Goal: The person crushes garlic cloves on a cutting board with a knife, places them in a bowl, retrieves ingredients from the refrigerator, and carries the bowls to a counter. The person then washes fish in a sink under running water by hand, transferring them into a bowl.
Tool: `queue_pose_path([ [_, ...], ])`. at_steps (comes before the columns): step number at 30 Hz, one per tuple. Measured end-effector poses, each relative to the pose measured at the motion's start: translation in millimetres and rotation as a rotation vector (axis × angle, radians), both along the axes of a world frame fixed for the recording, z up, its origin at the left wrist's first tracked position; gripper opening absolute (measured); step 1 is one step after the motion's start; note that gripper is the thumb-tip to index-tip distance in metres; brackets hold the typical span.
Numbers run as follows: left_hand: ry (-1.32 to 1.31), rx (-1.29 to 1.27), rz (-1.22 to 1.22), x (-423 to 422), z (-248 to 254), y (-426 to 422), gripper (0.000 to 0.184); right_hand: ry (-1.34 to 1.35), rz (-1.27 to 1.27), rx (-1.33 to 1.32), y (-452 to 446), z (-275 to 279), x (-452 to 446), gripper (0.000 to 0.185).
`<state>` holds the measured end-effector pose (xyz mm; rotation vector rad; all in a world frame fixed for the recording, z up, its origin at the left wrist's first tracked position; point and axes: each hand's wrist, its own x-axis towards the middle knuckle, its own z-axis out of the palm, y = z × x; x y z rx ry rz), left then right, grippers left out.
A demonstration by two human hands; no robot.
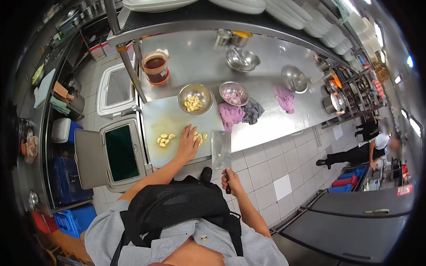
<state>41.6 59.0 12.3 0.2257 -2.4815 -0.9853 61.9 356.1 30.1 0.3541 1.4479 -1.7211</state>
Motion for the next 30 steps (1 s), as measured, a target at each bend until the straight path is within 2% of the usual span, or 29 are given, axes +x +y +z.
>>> queue_pose_path([
  [3, -0.003, -0.006, 0.037, -17.2, -0.1, 22.7, 0.051, 0.030, 0.140, -0.012, -17.7, -16.6, -5.1, 0.042],
  [6, -0.003, 0.024, 0.089, -25.4, 2.0, 35.0, 0.047, 0.032, 0.243, -0.048, -44.9, -18.5, -8.3, 0.039],
  [8, 0.110, 0.107, 0.167, -28.9, 1.7, 34.9, 0.038, 0.036, 0.288, -0.087, -44.6, -12.8, -18.9, 0.038],
  [10, 0.207, 0.097, 0.177, -42.1, 29.0, 33.7, 0.034, 0.172, 0.404, -0.058, -37.0, 13.5, -36.4, 0.038],
  [13, 0.377, 0.151, 0.137, -74.0, 88.8, 18.4, 0.028, 0.331, 0.432, 0.012, -31.8, 64.8, -63.3, 0.038],
  [15, 0.472, 0.204, 0.095, -106.6, 110.5, 1.0, 0.026, 0.404, 0.408, 0.019, -23.3, 81.0, -76.6, 0.037],
  [17, 0.384, -0.085, 0.075, -120.7, 117.1, -26.6, 0.026, 0.493, 0.361, 0.067, -14.3, 98.9, -78.9, 0.036],
  [18, 0.394, -0.089, 0.071, -114.6, 118.1, -36.9, 0.026, 0.503, 0.356, 0.064, -7.3, 96.8, -77.1, 0.036],
  [21, 0.356, 0.018, 0.161, -75.1, 106.3, -75.7, 0.027, 0.869, 0.252, 0.346, 14.5, 89.2, -56.7, 0.036],
  [22, 0.350, 0.054, 0.171, -51.7, 89.8, -88.7, 0.027, 0.870, 0.243, 0.346, 16.0, 94.0, -47.9, 0.036],
  [24, 0.189, -0.010, 0.182, 0.0, 49.0, -106.8, 0.029, 1.054, 0.099, 0.350, 16.4, 99.7, -29.3, 0.034],
  [25, 0.094, -0.050, 0.157, 21.6, 25.3, -107.7, 0.031, 0.930, 0.122, 0.339, 23.7, 70.5, -27.5, 0.032],
  [26, 0.000, -0.091, 0.131, 37.0, 8.0, -108.4, 0.032, 0.925, 0.109, 0.340, 24.9, 63.2, -22.4, 0.032],
  [28, -0.058, -0.153, 0.079, 46.7, -0.4, -91.5, 0.032, 0.501, 0.221, 0.288, 25.5, 52.6, -9.2, 0.034],
  [30, -0.085, -0.190, 0.032, 42.2, -9.4, -69.2, 0.030, 0.522, 0.187, 0.340, 12.6, 37.4, 8.8, 0.035],
])
